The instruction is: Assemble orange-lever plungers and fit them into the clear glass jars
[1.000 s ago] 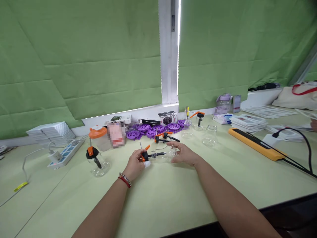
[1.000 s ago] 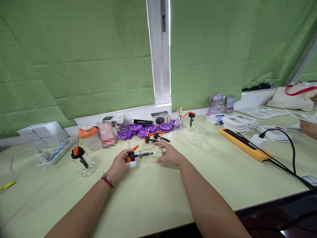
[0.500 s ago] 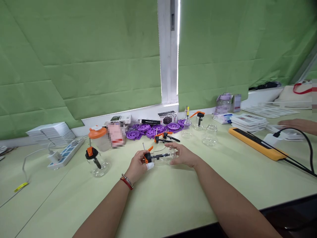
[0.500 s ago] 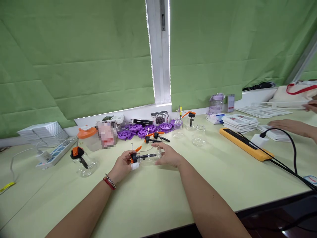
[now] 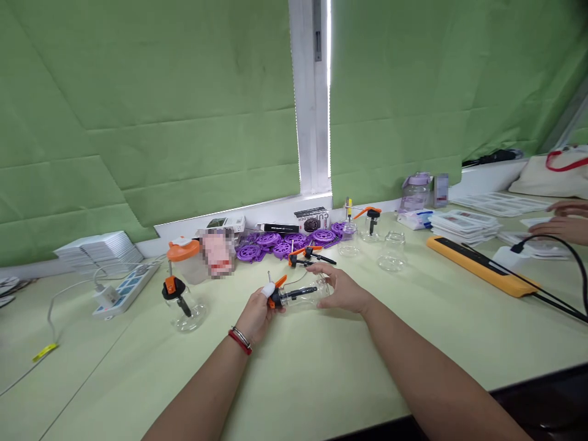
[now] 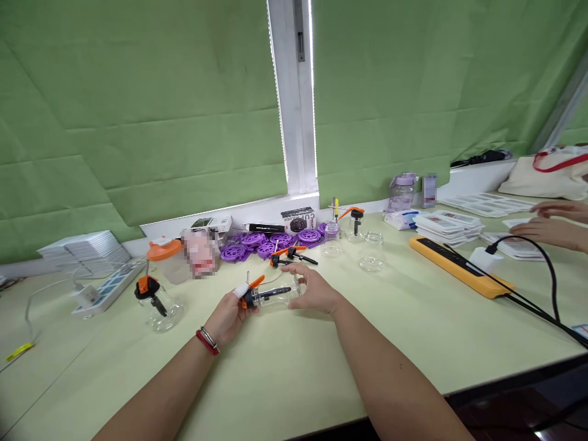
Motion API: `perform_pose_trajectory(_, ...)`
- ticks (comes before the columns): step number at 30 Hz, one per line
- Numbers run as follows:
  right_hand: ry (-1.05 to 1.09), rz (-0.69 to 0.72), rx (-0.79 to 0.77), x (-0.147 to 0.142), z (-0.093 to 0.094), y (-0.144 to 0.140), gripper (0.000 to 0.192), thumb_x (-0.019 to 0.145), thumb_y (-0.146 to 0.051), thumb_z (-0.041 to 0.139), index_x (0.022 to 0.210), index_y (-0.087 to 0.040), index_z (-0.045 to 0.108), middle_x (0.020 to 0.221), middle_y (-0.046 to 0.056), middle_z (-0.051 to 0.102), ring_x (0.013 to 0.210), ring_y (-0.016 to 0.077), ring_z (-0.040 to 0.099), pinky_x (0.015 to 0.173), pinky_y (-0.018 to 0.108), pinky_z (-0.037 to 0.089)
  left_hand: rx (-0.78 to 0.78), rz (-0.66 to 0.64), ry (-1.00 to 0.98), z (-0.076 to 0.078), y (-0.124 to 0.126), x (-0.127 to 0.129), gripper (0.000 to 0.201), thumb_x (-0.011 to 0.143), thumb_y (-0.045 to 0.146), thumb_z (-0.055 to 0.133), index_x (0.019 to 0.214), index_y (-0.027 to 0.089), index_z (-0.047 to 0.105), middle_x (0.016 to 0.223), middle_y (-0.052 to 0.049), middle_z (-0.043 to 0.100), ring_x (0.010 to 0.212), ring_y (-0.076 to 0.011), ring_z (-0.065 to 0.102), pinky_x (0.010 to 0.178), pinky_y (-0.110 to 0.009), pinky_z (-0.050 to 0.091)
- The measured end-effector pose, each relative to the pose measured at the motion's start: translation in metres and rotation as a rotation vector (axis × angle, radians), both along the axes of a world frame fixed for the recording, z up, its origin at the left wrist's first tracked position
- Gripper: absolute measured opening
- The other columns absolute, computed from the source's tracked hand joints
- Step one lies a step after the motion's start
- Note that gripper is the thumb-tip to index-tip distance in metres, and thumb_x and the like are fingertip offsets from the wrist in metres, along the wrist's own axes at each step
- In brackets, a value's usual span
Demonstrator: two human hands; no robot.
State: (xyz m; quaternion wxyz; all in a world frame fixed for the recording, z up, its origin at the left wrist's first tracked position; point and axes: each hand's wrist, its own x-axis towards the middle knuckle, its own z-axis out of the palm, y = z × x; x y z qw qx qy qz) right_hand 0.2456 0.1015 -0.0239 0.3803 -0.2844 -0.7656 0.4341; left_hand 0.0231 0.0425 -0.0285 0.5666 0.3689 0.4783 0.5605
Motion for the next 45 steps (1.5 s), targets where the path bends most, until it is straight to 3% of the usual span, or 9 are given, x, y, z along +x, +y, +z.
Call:
perform_pose_trajectory(4, -0.02, -0.003, 0.027, -0.003, 0.001, -0.003, 0.074, 0.051, -0.018, 0.077, 0.121, -0.029, 0.053, 0.131, 0.005, 0.045, 0.121, 0.0257, 0.042, 0.098, 0.04, 0.036, -0.085, -0.023, 0.037, -0.002, -0.003, 0.002, 0.04, 0.082, 0.052, 0.044, 0.09, 0.015, 0.055, 0.057, 0.001, 0.053, 0.043, -0.0114, 0.052, 0.036, -0.021, 0.035)
perform_pose_trajectory(10, -0.068, -0.038, 0.117, -0.009, 0.006, -0.012, 0.072, 0.05, -0.018, 0.077, 0.117, -0.03, 0.053, 0.13, 0.005, 0.043, 0.118, 0.0245, 0.043, 0.095, 0.037, 0.038, -0.1, 0.076, 0.18, -0.004, -0.003, 0.001, 0.051, 0.078, 0.065, 0.04, 0.098, 0.019, 0.05, 0.05, 0.007, 0.048, 0.031, -0.0084, 0.039, 0.029, -0.019, 0.023)
perform_pose_trajectory(17, -0.084, -0.071, 0.214, -0.014, 0.013, -0.023, 0.066, 0.05, -0.018, 0.077, 0.112, -0.029, 0.055, 0.129, 0.006, 0.042, 0.126, 0.0255, 0.035, 0.106, 0.04, 0.027, -0.092, 0.084, 0.117, 0.0, -0.003, 0.0, 0.043, 0.078, 0.062, 0.044, 0.08, 0.019, 0.049, 0.048, 0.006, 0.048, 0.029, -0.0081, 0.034, 0.029, -0.022, 0.027)
perform_pose_trajectory(24, -0.046, -0.062, 0.196, -0.013, 0.01, -0.019, 0.07, 0.049, -0.022, 0.081, 0.113, -0.03, 0.055, 0.129, 0.006, 0.043, 0.122, 0.0268, 0.039, 0.099, 0.039, 0.035, -0.127, 0.03, 0.072, 0.003, -0.006, 0.003, 0.049, 0.075, 0.067, 0.043, 0.066, 0.019, 0.049, 0.041, 0.006, 0.043, 0.026, -0.0071, 0.027, 0.03, -0.023, 0.031)
perform_pose_trajectory(34, 0.078, 0.065, -0.053, -0.007, -0.005, -0.002, 0.075, 0.051, -0.03, 0.083, 0.12, -0.024, 0.054, 0.12, 0.008, 0.051, 0.113, 0.0239, 0.047, 0.091, 0.037, 0.043, -0.066, -0.025, 0.144, 0.004, -0.009, 0.004, 0.042, 0.078, 0.06, 0.043, 0.064, 0.021, 0.043, 0.036, 0.008, 0.038, 0.025, -0.0064, 0.02, 0.03, -0.023, 0.032)
perform_pose_trajectory(38, 0.057, 0.043, -0.083, -0.007, -0.007, -0.002, 0.074, 0.051, -0.031, 0.084, 0.119, -0.024, 0.055, 0.118, 0.007, 0.051, 0.11, 0.0233, 0.047, 0.09, 0.037, 0.044, -0.087, 0.023, 0.18, 0.006, -0.01, 0.006, 0.039, 0.078, 0.059, 0.044, 0.065, 0.022, 0.042, 0.036, 0.009, 0.036, 0.025, -0.0069, 0.021, 0.029, -0.023, 0.031)
perform_pose_trajectory(41, 0.034, 0.036, -0.178, -0.009, -0.007, -0.003, 0.069, 0.056, -0.036, 0.081, 0.119, -0.023, 0.054, 0.115, 0.007, 0.052, 0.099, 0.0207, 0.052, 0.081, 0.034, 0.048, -0.088, 0.051, 0.209, 0.007, -0.01, 0.007, 0.038, 0.078, 0.058, 0.045, 0.068, 0.022, 0.042, 0.036, 0.01, 0.033, 0.025, -0.007, 0.021, 0.028, -0.022, 0.03)
perform_pose_trajectory(45, 0.095, 0.017, -0.342, -0.013, -0.008, -0.003, 0.054, 0.074, -0.051, 0.063, 0.117, -0.022, 0.048, 0.088, 0.003, 0.057, 0.073, 0.0149, 0.057, 0.059, 0.027, 0.05, -0.038, 0.046, 0.23, 0.008, -0.012, 0.009, 0.036, 0.079, 0.057, 0.045, 0.071, 0.021, 0.042, 0.038, 0.01, 0.035, 0.027, -0.0068, 0.024, 0.03, -0.022, 0.032)
